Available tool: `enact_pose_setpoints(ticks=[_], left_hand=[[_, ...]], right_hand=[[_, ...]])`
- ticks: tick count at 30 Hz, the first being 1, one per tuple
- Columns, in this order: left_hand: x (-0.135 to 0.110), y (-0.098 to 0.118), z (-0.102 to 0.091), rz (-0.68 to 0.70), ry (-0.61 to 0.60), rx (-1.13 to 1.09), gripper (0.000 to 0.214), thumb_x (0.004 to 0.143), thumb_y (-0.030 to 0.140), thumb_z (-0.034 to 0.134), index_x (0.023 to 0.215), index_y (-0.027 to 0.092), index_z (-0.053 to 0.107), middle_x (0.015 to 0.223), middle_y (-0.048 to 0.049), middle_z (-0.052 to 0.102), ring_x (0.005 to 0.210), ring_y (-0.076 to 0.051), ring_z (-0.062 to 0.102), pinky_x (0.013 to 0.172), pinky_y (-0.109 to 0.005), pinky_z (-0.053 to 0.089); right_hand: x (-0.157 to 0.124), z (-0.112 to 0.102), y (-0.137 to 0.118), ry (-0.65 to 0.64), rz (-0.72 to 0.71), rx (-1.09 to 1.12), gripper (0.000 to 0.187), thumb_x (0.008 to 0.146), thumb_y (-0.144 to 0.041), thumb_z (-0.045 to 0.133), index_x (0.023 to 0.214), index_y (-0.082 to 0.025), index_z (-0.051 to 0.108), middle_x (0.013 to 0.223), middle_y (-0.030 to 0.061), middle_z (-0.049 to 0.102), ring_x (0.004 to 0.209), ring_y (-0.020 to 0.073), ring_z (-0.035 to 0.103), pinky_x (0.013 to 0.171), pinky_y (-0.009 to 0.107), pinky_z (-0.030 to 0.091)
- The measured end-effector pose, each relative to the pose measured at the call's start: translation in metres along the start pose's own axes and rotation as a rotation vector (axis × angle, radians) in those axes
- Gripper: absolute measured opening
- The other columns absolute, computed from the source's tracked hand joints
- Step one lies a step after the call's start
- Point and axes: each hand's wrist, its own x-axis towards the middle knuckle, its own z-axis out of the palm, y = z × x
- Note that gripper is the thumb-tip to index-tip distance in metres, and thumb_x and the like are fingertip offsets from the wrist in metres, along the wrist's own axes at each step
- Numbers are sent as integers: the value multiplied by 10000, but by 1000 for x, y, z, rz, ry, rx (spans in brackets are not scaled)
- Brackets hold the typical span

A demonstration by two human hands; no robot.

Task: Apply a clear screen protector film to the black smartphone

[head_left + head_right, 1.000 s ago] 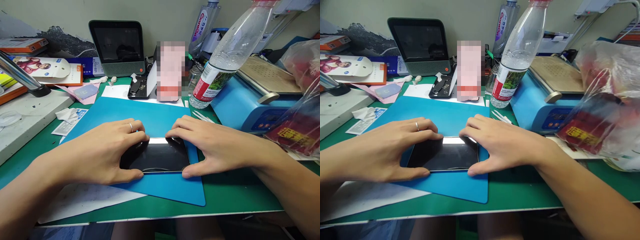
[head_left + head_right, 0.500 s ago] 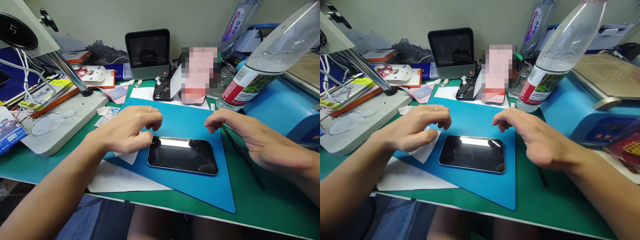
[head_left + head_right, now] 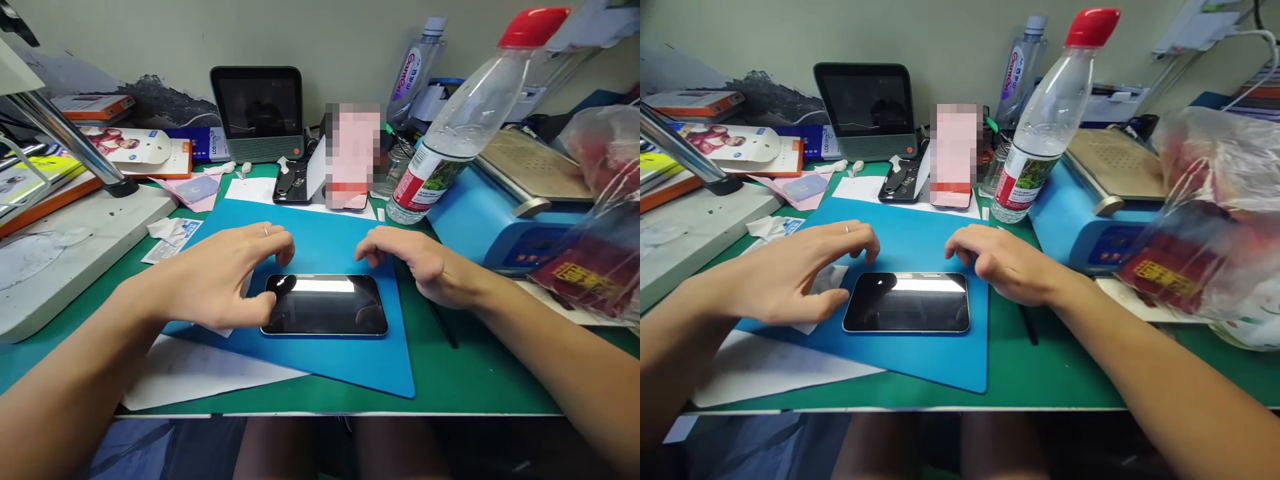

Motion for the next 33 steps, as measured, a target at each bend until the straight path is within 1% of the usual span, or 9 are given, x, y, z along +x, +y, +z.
enact_pose_setpoints(ticks=[5, 9, 13, 18, 22, 24, 27, 30, 33], left_hand=[[2, 12, 19, 93, -35, 41, 458, 777, 411, 707, 1166, 235, 541, 1149, -47, 631, 1002, -263, 597, 859, -384, 479], [5, 16, 28, 153, -56, 65, 513, 822, 399, 720, 1257, 239, 499, 1276, -64, 610, 1082, -262, 584, 904, -392, 480], [6, 14, 29, 140, -55, 40, 520, 833, 357, 729, 1279, 231, 494, 1178, -52, 625, 1021, -241, 593, 846, -366, 494], [10, 14, 31, 151, -25, 4, 586, 794, 328, 776, 1310, 234, 515, 1176, -41, 631, 1050, -237, 595, 878, -348, 494], [11, 11, 15, 154, 13, -68, 529, 884, 406, 710, 1343, 205, 542, 1245, -65, 644, 1106, -240, 598, 945, -359, 479], [5, 6, 0, 113, 104, -60, 356, 974, 383, 595, 1276, 194, 589, 1216, -65, 661, 1079, -224, 603, 935, -353, 473], [-13, 3, -18, -50, 198, 127, 197, 1027, 300, 510, 1113, 197, 655, 1086, -47, 679, 966, -202, 611, 861, -347, 468], [-39, 5, -18, -206, 112, 236, 187, 1030, 323, 531, 1083, 219, 677, 1056, -39, 681, 944, -214, 620, 821, -360, 471], [-58, 4, -4, -292, 23, 196, 218, 1036, 349, 526, 1154, 233, 668, 1125, -50, 681, 983, -229, 642, 838, -380, 498]], right_hand=[[0, 2, 3, 2, 24, -4, 1105, 759, -942, -46, 1060, -153, 666, 875, 98, 647, 792, 238, 566, 748, 395, 447], [0, 2, 3, -8, 9, 8, 1110, 768, -937, -47, 1095, -151, 665, 933, 115, 662, 845, 249, 577, 792, 409, 449], [-2, 2, 4, 4, 11, 8, 1111, 770, -941, -39, 1102, -155, 673, 953, 120, 671, 865, 253, 586, 807, 416, 447], [-1, 4, 7, 19, 36, 45, 1127, 755, -959, -29, 1112, -167, 689, 954, 121, 680, 855, 257, 595, 794, 422, 460], [1, 5, 10, 66, 69, 101, 1093, 749, -995, 66, 1094, -182, 711, 931, 116, 692, 847, 275, 620, 798, 443, 488], [1, 5, 16, 97, 74, 130, 1039, 771, -991, 137, 1093, -202, 733, 922, 115, 710, 839, 287, 633, 791, 450, 494], [2, 7, 28, 113, 95, 122, 1021, 777, -979, 129, 1125, -255, 758, 942, 110, 731, 842, 299, 637, 790, 459, 500], [1, 9, 35, 110, 88, 119, 1014, 783, -964, 101, 1151, -285, 758, 981, 102, 731, 882, 305, 643, 829, 467, 506], [2, 9, 33, 111, 83, 124, 1028, 773, -972, 96, 1142, -275, 755, 977, 110, 728, 877, 308, 641, 829, 477, 511]])
